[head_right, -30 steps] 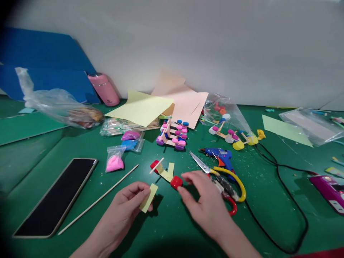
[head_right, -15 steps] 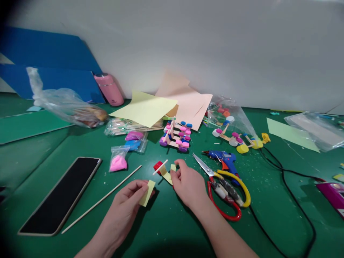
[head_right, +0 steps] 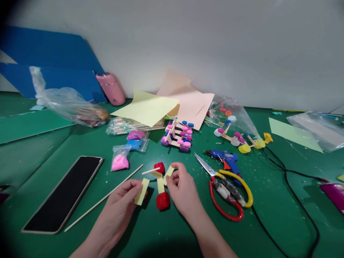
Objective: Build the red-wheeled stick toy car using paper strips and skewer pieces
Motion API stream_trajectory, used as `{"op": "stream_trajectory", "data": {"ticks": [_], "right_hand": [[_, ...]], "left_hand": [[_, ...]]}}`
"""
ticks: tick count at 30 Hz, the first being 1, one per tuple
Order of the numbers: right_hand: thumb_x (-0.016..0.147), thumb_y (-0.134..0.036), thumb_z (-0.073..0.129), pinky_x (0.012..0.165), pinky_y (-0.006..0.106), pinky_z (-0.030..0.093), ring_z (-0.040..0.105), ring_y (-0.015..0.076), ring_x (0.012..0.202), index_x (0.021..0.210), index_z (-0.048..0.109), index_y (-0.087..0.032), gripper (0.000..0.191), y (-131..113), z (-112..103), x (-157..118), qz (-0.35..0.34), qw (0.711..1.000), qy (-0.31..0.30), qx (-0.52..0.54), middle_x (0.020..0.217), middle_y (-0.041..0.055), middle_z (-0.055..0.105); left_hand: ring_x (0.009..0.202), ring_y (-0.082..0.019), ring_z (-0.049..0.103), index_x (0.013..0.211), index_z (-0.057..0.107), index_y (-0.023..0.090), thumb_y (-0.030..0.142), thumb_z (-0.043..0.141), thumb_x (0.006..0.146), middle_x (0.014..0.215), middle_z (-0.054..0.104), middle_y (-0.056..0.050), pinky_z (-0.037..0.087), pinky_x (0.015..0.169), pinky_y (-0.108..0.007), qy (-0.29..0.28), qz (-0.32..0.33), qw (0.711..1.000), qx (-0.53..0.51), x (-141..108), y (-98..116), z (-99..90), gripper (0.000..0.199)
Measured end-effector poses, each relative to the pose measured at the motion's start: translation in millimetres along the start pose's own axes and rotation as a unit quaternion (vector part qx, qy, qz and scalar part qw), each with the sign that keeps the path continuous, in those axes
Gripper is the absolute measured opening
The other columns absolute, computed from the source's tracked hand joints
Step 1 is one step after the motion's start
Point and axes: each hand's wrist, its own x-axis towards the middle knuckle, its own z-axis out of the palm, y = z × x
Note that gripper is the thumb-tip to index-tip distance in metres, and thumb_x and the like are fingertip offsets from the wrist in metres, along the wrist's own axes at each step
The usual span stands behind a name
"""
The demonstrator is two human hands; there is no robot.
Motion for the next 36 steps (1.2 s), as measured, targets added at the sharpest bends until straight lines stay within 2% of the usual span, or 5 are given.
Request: {"op": "stream_trajectory", "data": {"ticks": [6, 10, 22, 28, 36], "right_hand": [[0.083, -0.022, 0.040, 0.052, 0.025, 0.040, 0.056, 0.0160, 0.059, 0.108, 0.046, -0.021, 0.026, 9, -34, 7, -0.041, 0.978, -0.012, -0.204, 0.067, -0.0007, 0.057], [0.081, -0.027, 0.045, 0.061, 0.032, 0.041, 0.056, 0.0231, 0.076, 0.111, 0.049, -0.018, 0.032, 7, -44, 11, -0.041, 0.967, 0.036, -0.249, 0.094, 0.0101, 0.058], [0.086, -0.024, 0.043, 0.058, 0.022, 0.040, 0.050, 0.0116, 0.063, 0.080, 0.056, -0.019, 0.015, -39, -28, 1, -0.135, 0.991, -0.005, 0.006, 0.074, -0.0001, 0.056], [0.081, -0.022, 0.051, 0.062, 0.022, 0.042, 0.053, 0.0125, 0.074, 0.094, 0.058, -0.019, 0.015, -47, -25, 26, -0.184, 0.983, -0.027, -0.001, 0.084, 0.0018, 0.056], [0.079, -0.023, 0.051, 0.052, 0.021, 0.037, 0.046, 0.0104, 0.059, 0.074, 0.058, -0.016, 0.011, -49, -20, 61, -0.179, 0.973, -0.096, 0.108, 0.066, -0.0016, 0.052]], "left_hand": [[0.052, -0.007, 0.042, 0.067, 0.058, 0.016, 0.031, 0.067, 0.065, 0.058, 0.051, 0.005, 0.034, 0.049, -0.017, 0.015, -0.008, 1.000, 0.017, -7, 2, 0.9, 0.018], [0.053, -0.007, 0.042, 0.069, 0.059, 0.016, 0.030, 0.068, 0.065, 0.058, 0.051, 0.004, 0.034, 0.049, -0.016, 0.015, 0.000, 1.000, 0.013, -8, 4, 5.7, 0.017], [0.051, -0.005, 0.043, 0.065, 0.061, 0.016, 0.019, 0.068, 0.064, 0.053, 0.051, 0.006, 0.034, 0.050, -0.015, 0.014, 0.090, 0.996, 0.017, 8, 26, 17.5, 0.008], [0.052, -0.006, 0.041, 0.065, 0.062, 0.015, 0.018, 0.066, 0.064, 0.058, 0.052, 0.005, 0.033, 0.049, -0.017, 0.003, 0.135, 0.988, 0.076, 19, 38, 24.2, 0.005], [0.058, -0.007, 0.045, 0.073, 0.064, 0.017, 0.021, 0.064, 0.067, 0.065, 0.057, 0.003, 0.035, 0.054, -0.018, -0.037, 0.171, 0.980, 0.097, 32, 46, 27.3, 0.008]]}}
